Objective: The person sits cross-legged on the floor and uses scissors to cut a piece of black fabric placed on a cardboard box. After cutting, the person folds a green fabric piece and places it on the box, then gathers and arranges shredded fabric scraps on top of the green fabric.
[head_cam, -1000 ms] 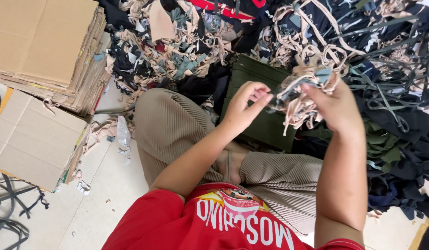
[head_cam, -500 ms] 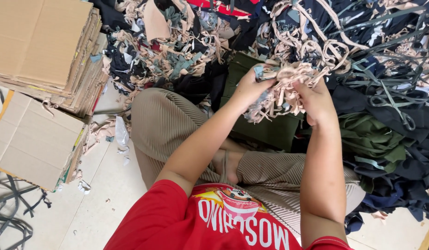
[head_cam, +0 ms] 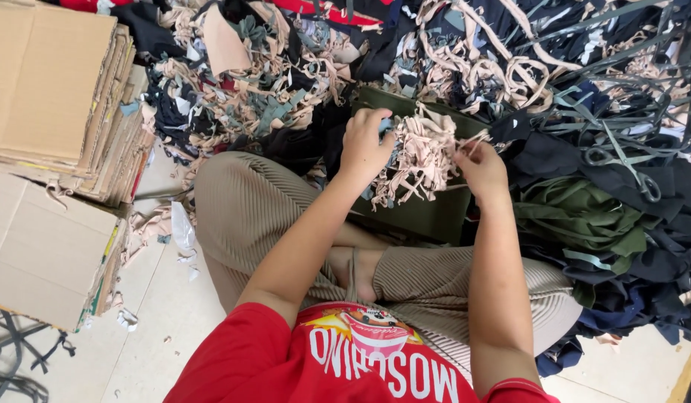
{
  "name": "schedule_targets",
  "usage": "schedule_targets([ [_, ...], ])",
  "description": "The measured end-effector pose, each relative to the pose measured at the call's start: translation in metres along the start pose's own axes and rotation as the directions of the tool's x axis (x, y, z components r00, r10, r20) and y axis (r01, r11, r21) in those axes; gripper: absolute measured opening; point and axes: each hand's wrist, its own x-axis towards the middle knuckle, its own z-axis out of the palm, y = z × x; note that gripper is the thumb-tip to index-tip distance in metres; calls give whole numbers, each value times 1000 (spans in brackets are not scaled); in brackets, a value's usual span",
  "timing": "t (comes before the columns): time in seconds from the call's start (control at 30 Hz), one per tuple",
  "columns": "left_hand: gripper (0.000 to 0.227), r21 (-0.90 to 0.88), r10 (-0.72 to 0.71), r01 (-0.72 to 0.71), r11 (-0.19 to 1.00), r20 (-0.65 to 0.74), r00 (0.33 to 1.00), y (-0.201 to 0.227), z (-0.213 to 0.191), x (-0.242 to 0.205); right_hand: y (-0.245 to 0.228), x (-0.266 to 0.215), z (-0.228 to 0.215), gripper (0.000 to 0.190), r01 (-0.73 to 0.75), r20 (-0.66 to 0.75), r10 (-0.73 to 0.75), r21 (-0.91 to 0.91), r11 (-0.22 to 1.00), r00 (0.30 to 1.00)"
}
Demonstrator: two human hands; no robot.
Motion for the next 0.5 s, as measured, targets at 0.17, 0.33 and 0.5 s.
schedule_targets([
  [0.17, 46, 129, 156, -147, 981, -69, 985, -4, 23, 5, -37, -15, 0, 40, -1, -118, -34, -288, 958, 992],
  [0.33, 37, 262, 150, -131, 956, -53, 987, -15, 61, 27, -85, -36, 4, 67, -69, 10, 73, -227, 971, 997],
  [0.5, 44, 234, 176, -145, 961, -118, 977, -4, 30, 12, -105, -76, -31, 59, -63, 101, 106, -361, 930, 989],
])
